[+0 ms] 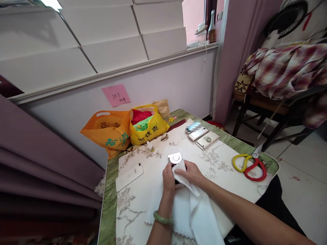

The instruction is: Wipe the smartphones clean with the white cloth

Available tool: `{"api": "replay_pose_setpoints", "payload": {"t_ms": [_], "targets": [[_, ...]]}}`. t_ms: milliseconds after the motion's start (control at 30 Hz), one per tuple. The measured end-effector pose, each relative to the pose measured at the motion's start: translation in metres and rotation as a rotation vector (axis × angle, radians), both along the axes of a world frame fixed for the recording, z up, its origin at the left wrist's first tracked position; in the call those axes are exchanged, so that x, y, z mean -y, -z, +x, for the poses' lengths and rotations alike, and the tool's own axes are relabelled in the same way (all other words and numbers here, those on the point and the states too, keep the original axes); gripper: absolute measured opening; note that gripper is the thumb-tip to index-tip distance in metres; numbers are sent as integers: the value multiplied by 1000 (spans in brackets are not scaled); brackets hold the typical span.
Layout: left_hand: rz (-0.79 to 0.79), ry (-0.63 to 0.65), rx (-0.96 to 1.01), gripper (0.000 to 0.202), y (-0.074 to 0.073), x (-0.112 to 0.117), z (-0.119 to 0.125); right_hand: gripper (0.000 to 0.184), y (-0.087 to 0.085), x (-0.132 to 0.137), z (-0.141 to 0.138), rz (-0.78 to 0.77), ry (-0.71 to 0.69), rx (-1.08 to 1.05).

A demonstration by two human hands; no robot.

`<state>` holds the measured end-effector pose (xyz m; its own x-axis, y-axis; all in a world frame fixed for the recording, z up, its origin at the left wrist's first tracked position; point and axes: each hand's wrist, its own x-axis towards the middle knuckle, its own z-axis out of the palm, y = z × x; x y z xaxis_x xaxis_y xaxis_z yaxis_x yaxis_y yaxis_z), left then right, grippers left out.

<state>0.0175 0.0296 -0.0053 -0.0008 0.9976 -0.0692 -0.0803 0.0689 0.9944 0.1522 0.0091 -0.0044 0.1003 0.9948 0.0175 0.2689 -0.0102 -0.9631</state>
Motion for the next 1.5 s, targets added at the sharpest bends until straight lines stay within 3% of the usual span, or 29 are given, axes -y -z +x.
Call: {"api": "replay_pose_setpoints", "payload": {"t_ms": [167, 467, 600, 800, 933, 1267, 1500], "targets": [[87, 101, -67, 48, -3, 7, 2, 47, 4, -2, -7, 27, 169, -242], [113, 118, -37, 42, -3, 12, 8, 54, 15, 3, -1, 69, 287, -260], [99, 44, 10, 43, 0, 12, 8, 48, 10, 10, 3, 97, 200, -141], [88, -174, 71, 54, 11, 6, 12, 39, 3, 18, 6, 119, -24, 17], [98, -187, 62, 52, 14, 5, 13, 38, 5, 17, 10, 112, -93, 25], [117, -13, 11, 46, 9, 11, 15, 48, 8, 13, 12, 95, 72, -83], [135, -61, 31, 47, 7, 13, 15, 45, 4, 17, 13, 113, 57, -58]]}}
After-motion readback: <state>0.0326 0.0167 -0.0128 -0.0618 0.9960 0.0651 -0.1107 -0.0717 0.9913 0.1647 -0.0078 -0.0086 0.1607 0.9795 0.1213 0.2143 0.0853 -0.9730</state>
